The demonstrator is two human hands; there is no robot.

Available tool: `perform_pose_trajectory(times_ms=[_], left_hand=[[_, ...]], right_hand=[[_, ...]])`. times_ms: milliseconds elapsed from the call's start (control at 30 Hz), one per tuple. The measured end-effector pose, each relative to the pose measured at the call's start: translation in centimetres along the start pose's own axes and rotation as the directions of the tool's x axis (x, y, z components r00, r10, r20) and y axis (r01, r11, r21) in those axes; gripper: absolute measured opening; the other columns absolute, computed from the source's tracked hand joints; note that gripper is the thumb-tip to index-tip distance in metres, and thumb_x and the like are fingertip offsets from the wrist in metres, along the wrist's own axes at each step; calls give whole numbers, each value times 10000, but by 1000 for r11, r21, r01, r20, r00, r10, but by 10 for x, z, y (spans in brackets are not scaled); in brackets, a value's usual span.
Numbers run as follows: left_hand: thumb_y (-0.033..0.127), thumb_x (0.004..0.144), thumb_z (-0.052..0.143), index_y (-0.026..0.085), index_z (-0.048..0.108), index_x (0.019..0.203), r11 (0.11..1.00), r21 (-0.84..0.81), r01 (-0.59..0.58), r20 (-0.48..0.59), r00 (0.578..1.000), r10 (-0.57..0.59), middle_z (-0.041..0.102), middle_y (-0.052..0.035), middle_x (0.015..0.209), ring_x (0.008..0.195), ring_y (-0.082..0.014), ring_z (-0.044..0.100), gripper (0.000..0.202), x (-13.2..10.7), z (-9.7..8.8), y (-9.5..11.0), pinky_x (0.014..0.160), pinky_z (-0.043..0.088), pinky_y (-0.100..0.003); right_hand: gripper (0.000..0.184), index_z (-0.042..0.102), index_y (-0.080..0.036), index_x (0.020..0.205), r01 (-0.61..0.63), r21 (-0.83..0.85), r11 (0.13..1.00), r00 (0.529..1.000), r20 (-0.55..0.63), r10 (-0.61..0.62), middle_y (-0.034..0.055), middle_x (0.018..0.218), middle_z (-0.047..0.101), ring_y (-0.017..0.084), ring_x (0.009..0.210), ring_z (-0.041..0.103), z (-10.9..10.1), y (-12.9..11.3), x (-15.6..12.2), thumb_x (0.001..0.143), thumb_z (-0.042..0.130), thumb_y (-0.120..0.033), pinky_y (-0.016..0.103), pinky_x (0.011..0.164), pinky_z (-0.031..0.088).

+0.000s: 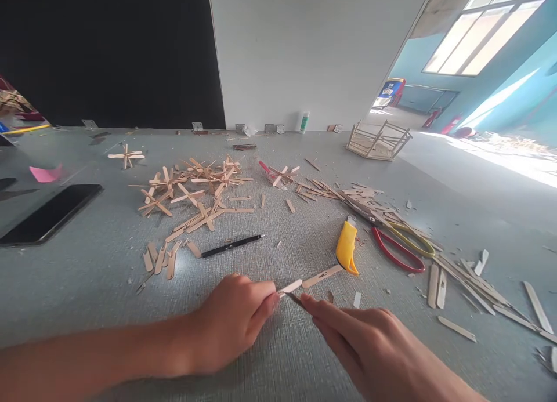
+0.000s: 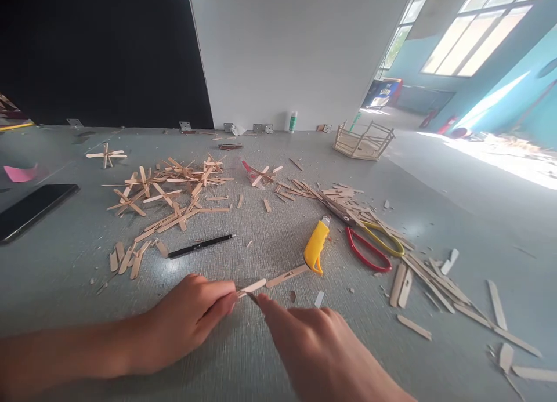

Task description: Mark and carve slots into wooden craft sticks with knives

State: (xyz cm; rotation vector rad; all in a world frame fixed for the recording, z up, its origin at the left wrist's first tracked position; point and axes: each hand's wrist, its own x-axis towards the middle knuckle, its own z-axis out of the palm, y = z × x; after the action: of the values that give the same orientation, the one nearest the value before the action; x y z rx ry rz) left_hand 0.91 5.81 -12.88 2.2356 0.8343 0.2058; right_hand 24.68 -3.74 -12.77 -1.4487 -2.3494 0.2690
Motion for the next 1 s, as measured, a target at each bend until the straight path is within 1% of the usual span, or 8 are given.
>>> perform_pose_trajectory(times_ms=[133, 267, 367, 433, 567, 700, 800, 1000], left_hand=[[292, 1062, 318, 221, 319, 689, 997, 76, -16, 24, 1000, 14, 291, 70, 546, 512, -132, 174, 380, -2, -1, 7, 561, 157, -335], [274, 1043, 334, 219, 336, 703, 996, 91, 14, 50, 999, -19, 326, 63, 561, 513, -131, 209, 344, 0, -4, 8, 570, 157, -333], [261, 1032, 342, 219, 342, 704, 995, 100, 21, 49, 998, -26, 322, 63, 562, 512, -132, 216, 330, 0, -5, 7, 568, 155, -330], [259, 1032, 343, 219, 339, 699, 995, 99, 29, 45, 998, -34, 327, 63, 558, 508, -131, 230, 336, 1, -5, 7, 561, 158, -325], [236, 1020, 364, 216, 343, 688, 995, 87, 38, 39, 998, -42, 348, 62, 550, 512, -132, 254, 333, 0, -4, 6, 558, 181, -313], [284, 1052, 340, 217, 357, 681, 994, 92, 54, 28, 998, -57, 353, 62, 542, 507, -133, 234, 377, -1, -2, 8, 560, 186, -312], [308, 1062, 324, 221, 351, 685, 992, 108, 61, 24, 998, -64, 324, 65, 537, 507, -139, 189, 387, -1, -1, 9, 558, 160, -322], [266, 1034, 331, 222, 344, 699, 992, 120, 40, 35, 998, -45, 349, 52, 563, 523, -144, 240, 338, 1, -2, 9, 579, 146, -333]], right_hand=[[371, 707, -232, 1295, -23, -10, 1000, 1000, -22, 23, 1, 578, 661, 140, 430, 599, -8, -12, 3, 1012, 478, -163, 229, 431, 476], [251, 783, -274, 1092, -34, 53, 998, 998, -56, 37, 24, 733, 738, 148, 570, 699, -29, -7, 31, 994, 565, -196, 233, 516, 516], [148, 795, -303, 975, -95, 61, 994, 991, 98, 88, 7, 805, 753, 133, 563, 707, -48, -1, 53, 941, 674, -225, 223, 496, 493], [145, 796, -301, 968, -80, 46, 996, 991, 115, 74, 8, 806, 749, 132, 555, 700, -51, -1, 56, 937, 674, -228, 223, 489, 484], [287, 767, -254, 1155, -45, -7, 999, 996, -72, 44, 40, 717, 717, 151, 541, 665, -21, -12, 30, 1015, 520, -213, 232, 496, 495], [437, 650, -173, 1373, -82, 33, 996, 990, -109, 85, 32, 670, 710, 138, 509, 643, 18, -20, -5, 986, 456, -117, 209, 492, 513], [431, 650, -168, 1368, -69, 69, 995, 992, -102, 76, 15, 640, 691, 113, 464, 595, 26, -15, -11, 1001, 429, -123, 189, 453, 469], [292, 752, -223, 1172, 36, -25, 999, 999, -8, -36, 25, 708, 691, 128, 544, 628, -23, -6, 30, 1029, 501, -182, 234, 535, 484]])
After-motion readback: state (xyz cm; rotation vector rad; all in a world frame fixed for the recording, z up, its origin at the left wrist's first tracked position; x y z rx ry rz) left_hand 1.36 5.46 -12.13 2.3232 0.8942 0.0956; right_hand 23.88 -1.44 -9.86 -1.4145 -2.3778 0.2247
